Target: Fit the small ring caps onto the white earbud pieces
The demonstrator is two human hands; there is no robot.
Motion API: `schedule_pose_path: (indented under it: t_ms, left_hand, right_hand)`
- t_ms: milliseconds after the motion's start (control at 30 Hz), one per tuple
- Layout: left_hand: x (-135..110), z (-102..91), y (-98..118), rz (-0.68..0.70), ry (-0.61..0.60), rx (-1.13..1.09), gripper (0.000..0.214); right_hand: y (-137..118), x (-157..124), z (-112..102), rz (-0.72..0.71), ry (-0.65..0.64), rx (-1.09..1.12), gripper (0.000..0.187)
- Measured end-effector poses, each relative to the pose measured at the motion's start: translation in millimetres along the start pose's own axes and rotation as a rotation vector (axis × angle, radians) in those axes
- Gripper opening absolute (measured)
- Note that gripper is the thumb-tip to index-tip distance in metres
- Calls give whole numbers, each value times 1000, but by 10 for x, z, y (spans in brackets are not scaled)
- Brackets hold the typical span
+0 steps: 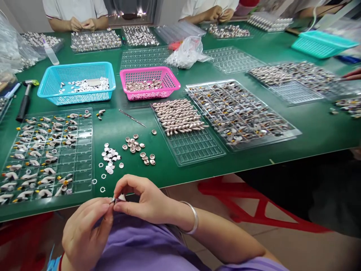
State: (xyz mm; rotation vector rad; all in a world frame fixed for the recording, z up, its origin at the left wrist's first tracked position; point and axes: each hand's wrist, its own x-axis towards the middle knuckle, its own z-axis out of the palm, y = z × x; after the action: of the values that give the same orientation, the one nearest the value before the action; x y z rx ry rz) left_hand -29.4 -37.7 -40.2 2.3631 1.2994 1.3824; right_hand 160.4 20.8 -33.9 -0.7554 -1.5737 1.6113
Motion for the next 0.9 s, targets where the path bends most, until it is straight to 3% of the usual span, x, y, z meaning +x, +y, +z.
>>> schedule_pose_path:
  t_ms: [167, 367, 467, 600, 900]
  left_hand:
    - [-98, 34, -4, -139, -4, -30, 45]
    - [-83, 41, 72, -331, -25, -23, 31]
    - [42, 7, 115, -438, -112, -45, 18]
    - [210, -22, 123, -380, -233, -46, 8]
    - [329, 28, 87, -141, -282, 140, 9]
  right_hand:
    - [41, -43, 27, -240, 80, -301, 4]
    - [61, -31, 35, -510, 115, -598, 11]
    - [58, -29, 28, -570, 132, -767, 15]
    - [37, -43, -4, -633, 110, -983, 25]
    - [-64, -19, -116, -743, 21, -1178, 32]
